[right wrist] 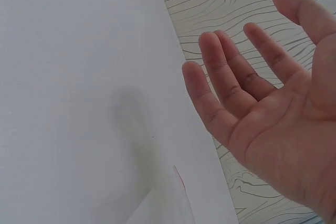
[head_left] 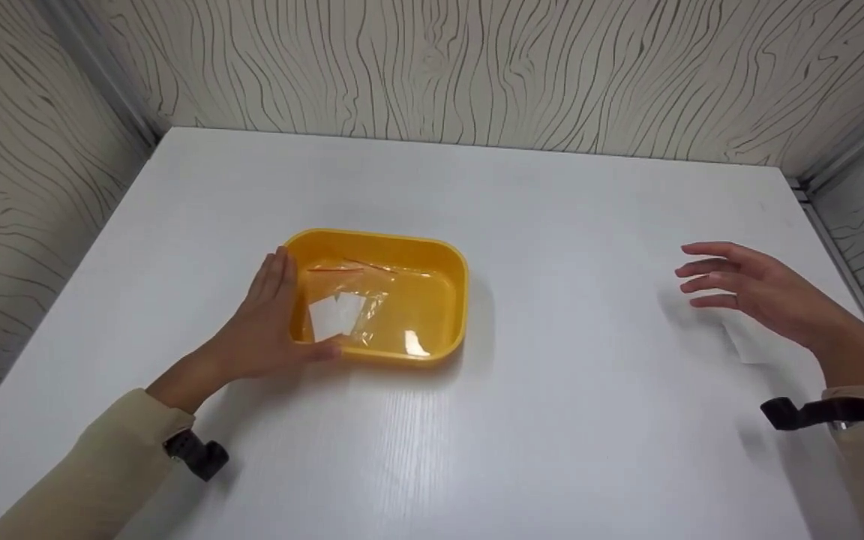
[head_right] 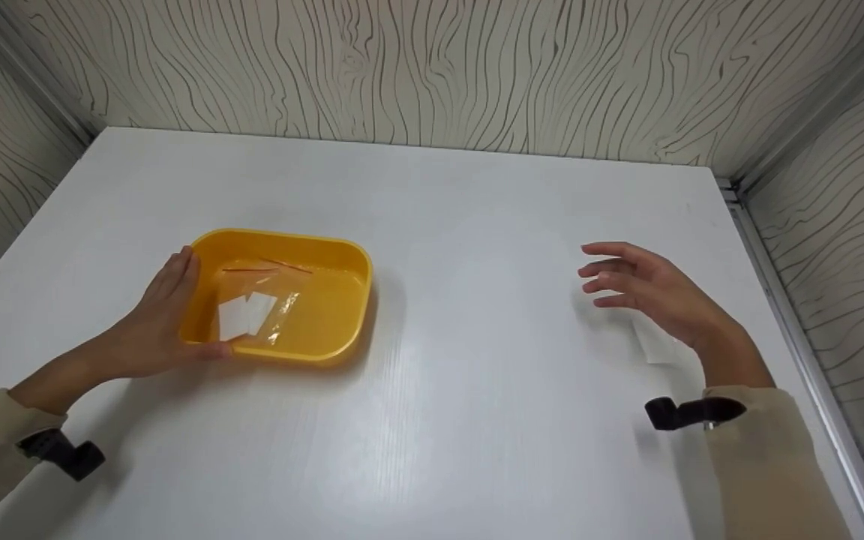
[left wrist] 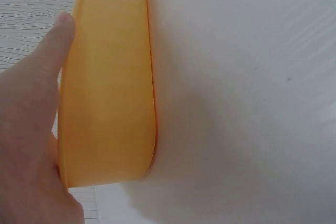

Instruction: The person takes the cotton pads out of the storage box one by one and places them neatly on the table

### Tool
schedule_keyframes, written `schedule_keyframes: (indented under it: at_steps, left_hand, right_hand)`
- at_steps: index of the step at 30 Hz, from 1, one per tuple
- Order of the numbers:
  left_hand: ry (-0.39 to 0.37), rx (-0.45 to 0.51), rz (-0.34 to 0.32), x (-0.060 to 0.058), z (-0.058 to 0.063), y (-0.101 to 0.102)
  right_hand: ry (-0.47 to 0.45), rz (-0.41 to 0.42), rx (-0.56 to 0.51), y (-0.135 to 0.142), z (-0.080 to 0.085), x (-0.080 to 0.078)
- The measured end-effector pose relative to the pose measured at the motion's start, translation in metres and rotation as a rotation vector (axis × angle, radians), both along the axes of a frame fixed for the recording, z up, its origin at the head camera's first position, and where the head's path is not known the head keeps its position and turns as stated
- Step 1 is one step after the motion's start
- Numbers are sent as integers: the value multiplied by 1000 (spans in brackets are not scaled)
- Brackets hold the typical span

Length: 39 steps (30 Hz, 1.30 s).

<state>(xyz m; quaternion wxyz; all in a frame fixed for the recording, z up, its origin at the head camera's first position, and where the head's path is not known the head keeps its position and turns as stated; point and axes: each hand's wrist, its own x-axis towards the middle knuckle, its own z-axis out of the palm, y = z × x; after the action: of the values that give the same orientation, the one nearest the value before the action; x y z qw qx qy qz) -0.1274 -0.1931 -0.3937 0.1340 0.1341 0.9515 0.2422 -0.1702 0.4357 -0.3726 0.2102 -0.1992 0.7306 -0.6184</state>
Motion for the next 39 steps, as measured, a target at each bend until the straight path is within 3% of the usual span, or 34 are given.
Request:
schedule_keyframes:
  at_steps: [9,17,26,39]
  left_hand:
    - [17,18,-17,1,2,-1]
    - [18,8,-22,1,1,-2]
    - [30,-11,-27,0,1,-1]
    - [23,-14,-14,1,0,0]
  right_hand:
    - [-16,64,-91,-7,-5,-7]
    - [-21,71,-85,-19,-3,-11]
    - [-6,27,-2,-33,2,-11]
    - [-10,68,0,-52,6,-17]
